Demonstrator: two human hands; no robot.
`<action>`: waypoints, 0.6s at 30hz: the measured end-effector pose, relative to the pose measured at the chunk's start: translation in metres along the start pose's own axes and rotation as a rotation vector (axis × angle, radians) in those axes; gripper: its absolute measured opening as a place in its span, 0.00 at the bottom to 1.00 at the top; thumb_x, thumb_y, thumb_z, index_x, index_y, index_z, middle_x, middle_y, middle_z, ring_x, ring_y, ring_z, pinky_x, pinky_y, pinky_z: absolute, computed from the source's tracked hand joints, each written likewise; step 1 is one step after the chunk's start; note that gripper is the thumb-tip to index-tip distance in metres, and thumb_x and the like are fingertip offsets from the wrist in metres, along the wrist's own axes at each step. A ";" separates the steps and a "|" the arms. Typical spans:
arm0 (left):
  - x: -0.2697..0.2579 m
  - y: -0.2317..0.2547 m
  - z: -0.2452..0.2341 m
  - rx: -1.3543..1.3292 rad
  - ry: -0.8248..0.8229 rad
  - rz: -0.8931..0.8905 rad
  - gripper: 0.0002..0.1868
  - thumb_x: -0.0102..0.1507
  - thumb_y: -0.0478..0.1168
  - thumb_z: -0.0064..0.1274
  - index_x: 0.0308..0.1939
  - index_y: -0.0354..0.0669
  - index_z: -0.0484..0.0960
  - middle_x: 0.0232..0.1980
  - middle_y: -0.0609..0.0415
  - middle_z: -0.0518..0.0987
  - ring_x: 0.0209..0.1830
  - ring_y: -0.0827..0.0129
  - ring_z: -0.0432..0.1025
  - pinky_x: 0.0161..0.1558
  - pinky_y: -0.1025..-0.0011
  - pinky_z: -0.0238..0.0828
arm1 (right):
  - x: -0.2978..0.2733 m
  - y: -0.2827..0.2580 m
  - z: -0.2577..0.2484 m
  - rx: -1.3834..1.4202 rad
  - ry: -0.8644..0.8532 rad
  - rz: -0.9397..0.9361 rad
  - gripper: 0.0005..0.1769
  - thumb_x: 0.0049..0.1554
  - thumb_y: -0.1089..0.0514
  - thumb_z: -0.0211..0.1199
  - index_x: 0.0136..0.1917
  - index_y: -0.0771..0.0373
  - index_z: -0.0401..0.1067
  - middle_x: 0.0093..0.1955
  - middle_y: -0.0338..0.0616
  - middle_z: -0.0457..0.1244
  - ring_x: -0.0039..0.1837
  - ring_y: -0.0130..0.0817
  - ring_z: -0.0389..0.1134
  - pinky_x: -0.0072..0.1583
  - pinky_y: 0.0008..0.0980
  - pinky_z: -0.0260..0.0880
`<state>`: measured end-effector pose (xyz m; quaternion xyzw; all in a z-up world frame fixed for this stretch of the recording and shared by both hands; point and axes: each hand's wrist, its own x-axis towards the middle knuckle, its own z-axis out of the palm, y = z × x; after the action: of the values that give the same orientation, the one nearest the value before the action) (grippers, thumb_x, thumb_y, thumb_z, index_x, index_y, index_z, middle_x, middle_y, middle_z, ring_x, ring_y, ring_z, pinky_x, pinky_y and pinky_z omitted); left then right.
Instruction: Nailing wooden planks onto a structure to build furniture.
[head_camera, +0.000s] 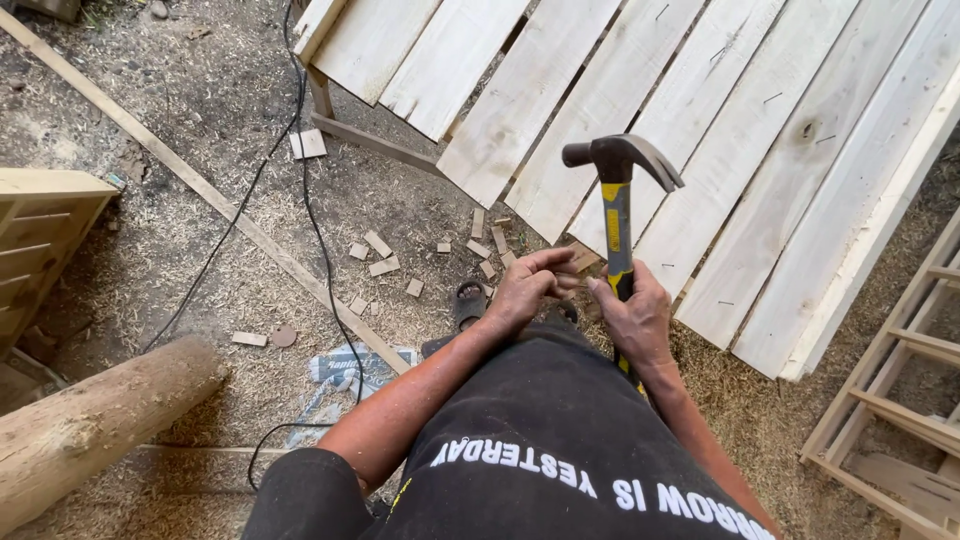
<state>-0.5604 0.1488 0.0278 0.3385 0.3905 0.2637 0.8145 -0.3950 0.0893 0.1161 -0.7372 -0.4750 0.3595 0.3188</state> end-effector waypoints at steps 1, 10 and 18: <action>-0.004 0.001 -0.003 0.242 -0.012 0.047 0.25 0.67 0.27 0.45 0.69 0.34 0.74 0.57 0.40 0.81 0.47 0.64 0.78 0.49 0.68 0.82 | -0.001 0.001 -0.002 -0.011 0.005 0.007 0.12 0.60 0.56 0.66 0.49 0.65 0.69 0.35 0.40 0.66 0.33 0.26 0.71 0.35 0.26 0.76; -0.010 0.025 0.011 0.324 -0.199 0.204 0.21 0.66 0.38 0.57 0.62 0.38 0.78 0.52 0.47 0.84 0.49 0.70 0.80 0.51 0.71 0.83 | -0.003 -0.006 -0.010 0.044 0.020 0.072 0.11 0.59 0.57 0.67 0.50 0.64 0.71 0.32 0.40 0.66 0.31 0.25 0.67 0.31 0.24 0.71; 0.058 0.031 -0.032 0.406 0.250 0.054 0.15 0.67 0.42 0.52 0.54 0.40 0.84 0.47 0.46 0.85 0.37 0.65 0.74 0.34 0.70 0.76 | -0.011 0.005 -0.025 0.088 0.080 0.067 0.10 0.60 0.55 0.66 0.49 0.63 0.70 0.34 0.38 0.66 0.31 0.24 0.67 0.33 0.24 0.73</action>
<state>-0.5594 0.2199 0.0099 0.4703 0.5240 0.2413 0.6678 -0.3756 0.0741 0.1282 -0.7518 -0.4206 0.3608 0.3574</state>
